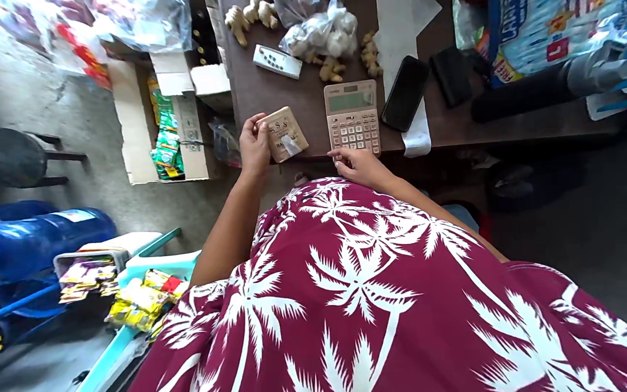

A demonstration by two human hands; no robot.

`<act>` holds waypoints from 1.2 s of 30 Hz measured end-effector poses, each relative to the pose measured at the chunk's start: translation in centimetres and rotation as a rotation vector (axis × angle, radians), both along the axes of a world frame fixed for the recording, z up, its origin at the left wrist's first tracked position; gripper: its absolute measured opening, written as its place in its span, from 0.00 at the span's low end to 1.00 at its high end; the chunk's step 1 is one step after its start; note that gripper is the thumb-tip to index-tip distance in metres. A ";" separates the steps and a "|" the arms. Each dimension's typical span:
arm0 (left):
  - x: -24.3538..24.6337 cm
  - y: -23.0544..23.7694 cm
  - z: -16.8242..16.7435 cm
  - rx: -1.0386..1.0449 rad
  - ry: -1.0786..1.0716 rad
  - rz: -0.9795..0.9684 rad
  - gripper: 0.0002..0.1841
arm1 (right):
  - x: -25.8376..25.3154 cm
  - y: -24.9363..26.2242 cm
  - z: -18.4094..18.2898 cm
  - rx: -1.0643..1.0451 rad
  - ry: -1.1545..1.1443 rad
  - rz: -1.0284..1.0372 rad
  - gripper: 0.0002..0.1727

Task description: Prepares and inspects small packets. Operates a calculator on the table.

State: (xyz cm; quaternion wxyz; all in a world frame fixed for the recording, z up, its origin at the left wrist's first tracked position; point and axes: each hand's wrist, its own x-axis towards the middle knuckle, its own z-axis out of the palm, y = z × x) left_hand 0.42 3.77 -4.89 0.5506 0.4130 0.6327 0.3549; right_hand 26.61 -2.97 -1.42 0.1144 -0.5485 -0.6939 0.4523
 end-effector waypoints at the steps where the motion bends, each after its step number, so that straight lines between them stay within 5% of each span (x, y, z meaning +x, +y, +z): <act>1: -0.1 0.2 -0.3 0.032 0.092 -0.030 0.21 | 0.0 0.0 0.0 0.000 -0.002 0.000 0.21; 4: -0.1 -0.2 0.4 0.197 0.440 -0.145 0.26 | 0.2 -0.1 0.2 -0.017 0.001 -0.017 0.20; 9: -0.2 -2.0 1.5 0.341 0.622 -0.369 0.27 | 0.2 0.2 0.2 -0.041 -0.011 -0.017 0.20; 17: -0.2 -4.3 1.2 0.511 0.662 -0.432 0.06 | -1.3 1.8 -0.3 0.041 -0.051 0.090 0.22; 20: -0.2 -4.7 1.0 0.480 0.608 -0.428 0.11 | -3.4 3.8 -0.4 0.125 -0.102 0.148 0.24; 27: 0.1 -4.5 0.5 0.490 0.566 -0.338 0.44 | -9.0 7.2 0.1 0.174 -0.155 0.230 0.17; 30: 0.4 -4.3 0.3 0.469 0.627 -0.400 0.43 | -9.1 7.3 0.1 0.141 -0.142 0.230 0.11; 36: 0.0 -3.8 -0.5 0.504 0.627 -0.389 0.34 | -9.0 7.5 0.4 0.110 -0.132 0.226 0.14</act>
